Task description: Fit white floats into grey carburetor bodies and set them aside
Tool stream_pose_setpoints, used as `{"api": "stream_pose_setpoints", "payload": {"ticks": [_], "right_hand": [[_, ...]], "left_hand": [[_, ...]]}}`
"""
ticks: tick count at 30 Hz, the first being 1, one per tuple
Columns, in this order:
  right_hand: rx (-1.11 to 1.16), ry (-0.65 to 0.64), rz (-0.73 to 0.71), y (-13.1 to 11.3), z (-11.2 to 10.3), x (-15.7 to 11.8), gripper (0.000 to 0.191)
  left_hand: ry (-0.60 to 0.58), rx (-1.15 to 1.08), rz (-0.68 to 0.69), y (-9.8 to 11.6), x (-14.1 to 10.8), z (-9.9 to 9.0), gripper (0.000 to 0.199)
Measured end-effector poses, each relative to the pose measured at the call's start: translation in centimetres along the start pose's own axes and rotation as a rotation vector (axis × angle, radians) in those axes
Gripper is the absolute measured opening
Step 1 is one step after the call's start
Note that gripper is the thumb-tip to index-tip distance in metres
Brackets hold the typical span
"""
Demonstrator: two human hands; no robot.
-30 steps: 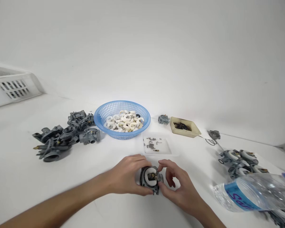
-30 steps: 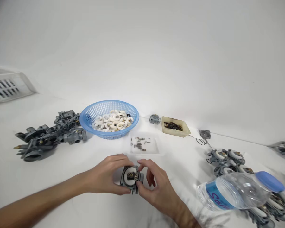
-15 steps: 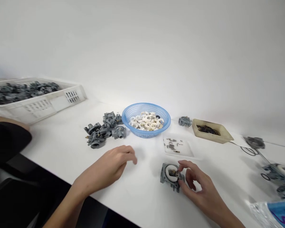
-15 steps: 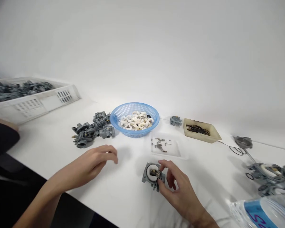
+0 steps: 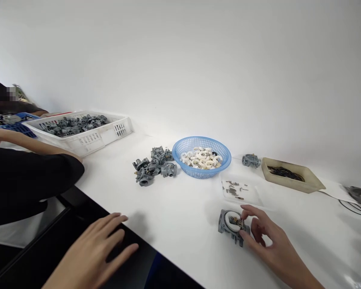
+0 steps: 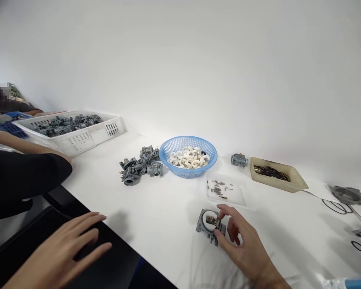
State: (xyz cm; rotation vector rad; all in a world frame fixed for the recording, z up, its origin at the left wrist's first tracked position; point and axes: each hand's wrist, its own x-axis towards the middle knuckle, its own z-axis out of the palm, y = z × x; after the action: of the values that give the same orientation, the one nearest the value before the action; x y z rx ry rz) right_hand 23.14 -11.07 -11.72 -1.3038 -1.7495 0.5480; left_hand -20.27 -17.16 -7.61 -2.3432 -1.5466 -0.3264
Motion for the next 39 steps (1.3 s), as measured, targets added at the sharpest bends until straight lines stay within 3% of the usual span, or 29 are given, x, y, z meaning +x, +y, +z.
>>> {"api": "stream_pose_setpoints", "payload": {"ticks": [2,4,8,11,15,17,19,20,21,23,25,29,39], "right_hand": [[0.018,-0.018,0.011,-0.1,-0.1,0.1,0.041],[0.036,-0.035,0.022,-0.3,-0.3,0.1,0.042],[0.053,-0.064,0.039,-0.5,-0.8,0.1,0.042],[0.063,-0.063,0.031,-0.4,-0.8,0.1,0.040],[0.086,-0.031,-0.011,0.0,-0.5,0.2,0.038],[0.096,-0.025,-0.032,0.1,-0.4,0.3,0.039],[0.096,-0.031,-0.048,0.1,-0.4,0.6,0.041],[0.096,-0.039,-0.054,0.1,-0.4,0.8,0.043],[0.097,-0.047,-0.057,0.1,-0.5,0.9,0.045],[0.112,-0.049,-0.052,0.0,-0.5,1.2,0.050],[0.122,-0.051,-0.024,0.1,-0.5,1.3,0.054],[0.133,-0.086,0.029,0.1,-0.4,0.9,0.061],[0.102,-0.103,-0.046,-0.1,-0.6,0.8,0.064]], "left_hand": [[0.050,0.035,-0.035,-1.9,-0.9,-1.0,0.037],[0.023,0.054,-0.022,-3.1,-1.3,-1.7,0.033],[-0.090,0.068,-0.092,-3.0,0.5,-2.6,0.038],[-0.111,-0.048,-0.089,0.0,4.4,-3.2,0.035],[-0.114,-0.413,0.203,6.7,11.8,-2.4,0.026],[-0.134,-0.609,0.362,9.9,15.4,-0.8,0.034],[-0.182,-0.733,0.461,12.3,18.5,1.4,0.074],[-0.202,-0.762,0.504,13.2,19.8,2.6,0.085],[-0.230,-0.787,0.538,13.9,20.8,3.7,0.087],[-0.257,-0.837,0.559,14.7,22.3,5.4,0.073],[-0.242,-0.861,0.572,15.1,22.9,6.5,0.057],[-0.213,-0.924,0.537,15.2,22.0,7.4,0.045],[-0.140,-1.010,0.524,15.6,20.5,8.9,0.045]]}}
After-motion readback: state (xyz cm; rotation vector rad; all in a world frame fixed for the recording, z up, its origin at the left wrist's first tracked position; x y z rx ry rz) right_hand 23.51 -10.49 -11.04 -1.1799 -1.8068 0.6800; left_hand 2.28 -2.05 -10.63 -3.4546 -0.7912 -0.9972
